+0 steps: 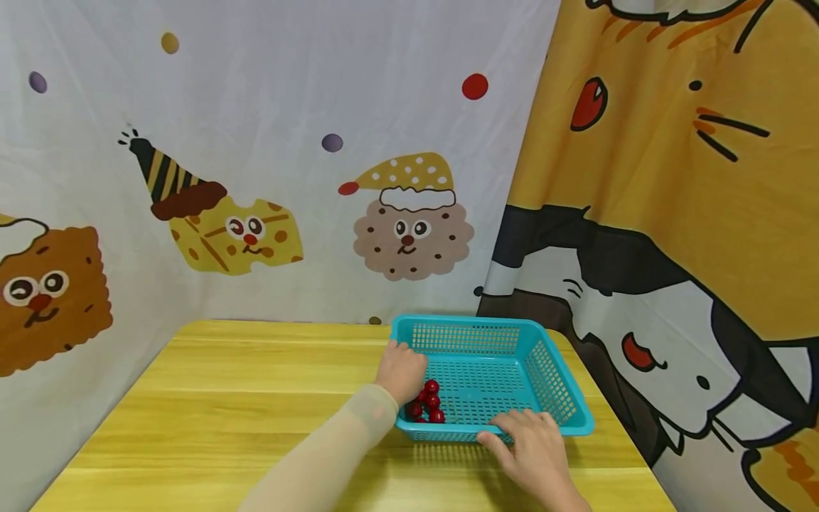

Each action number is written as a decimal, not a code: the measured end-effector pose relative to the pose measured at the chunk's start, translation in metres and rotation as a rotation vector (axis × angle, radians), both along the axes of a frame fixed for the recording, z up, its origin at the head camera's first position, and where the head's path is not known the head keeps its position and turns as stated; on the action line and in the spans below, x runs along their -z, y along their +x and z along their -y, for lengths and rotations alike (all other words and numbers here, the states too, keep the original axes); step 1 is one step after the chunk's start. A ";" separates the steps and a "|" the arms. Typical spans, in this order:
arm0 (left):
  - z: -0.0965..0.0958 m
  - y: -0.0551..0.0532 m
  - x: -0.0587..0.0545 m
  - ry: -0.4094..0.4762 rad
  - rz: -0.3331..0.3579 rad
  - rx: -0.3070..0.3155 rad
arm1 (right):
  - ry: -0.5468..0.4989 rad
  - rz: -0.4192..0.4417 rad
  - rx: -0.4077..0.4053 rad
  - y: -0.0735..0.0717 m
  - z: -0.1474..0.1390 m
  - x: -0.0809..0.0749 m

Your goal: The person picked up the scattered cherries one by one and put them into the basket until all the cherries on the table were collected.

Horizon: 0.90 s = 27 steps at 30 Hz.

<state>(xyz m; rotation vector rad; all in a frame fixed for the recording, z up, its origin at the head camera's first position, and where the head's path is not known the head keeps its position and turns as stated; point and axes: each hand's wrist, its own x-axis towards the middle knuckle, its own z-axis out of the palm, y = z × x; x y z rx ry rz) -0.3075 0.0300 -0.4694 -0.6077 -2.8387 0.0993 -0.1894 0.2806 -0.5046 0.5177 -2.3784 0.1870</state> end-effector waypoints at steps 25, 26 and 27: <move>0.192 0.042 0.006 0.485 -0.127 -0.015 | -0.035 0.159 0.067 0.003 -0.001 0.000; 0.207 0.047 0.009 0.483 -0.126 -0.047 | -0.038 0.196 0.082 0.004 -0.002 -0.001; 0.222 0.052 0.011 0.484 -0.125 -0.076 | -0.041 0.240 0.094 0.004 -0.003 -0.003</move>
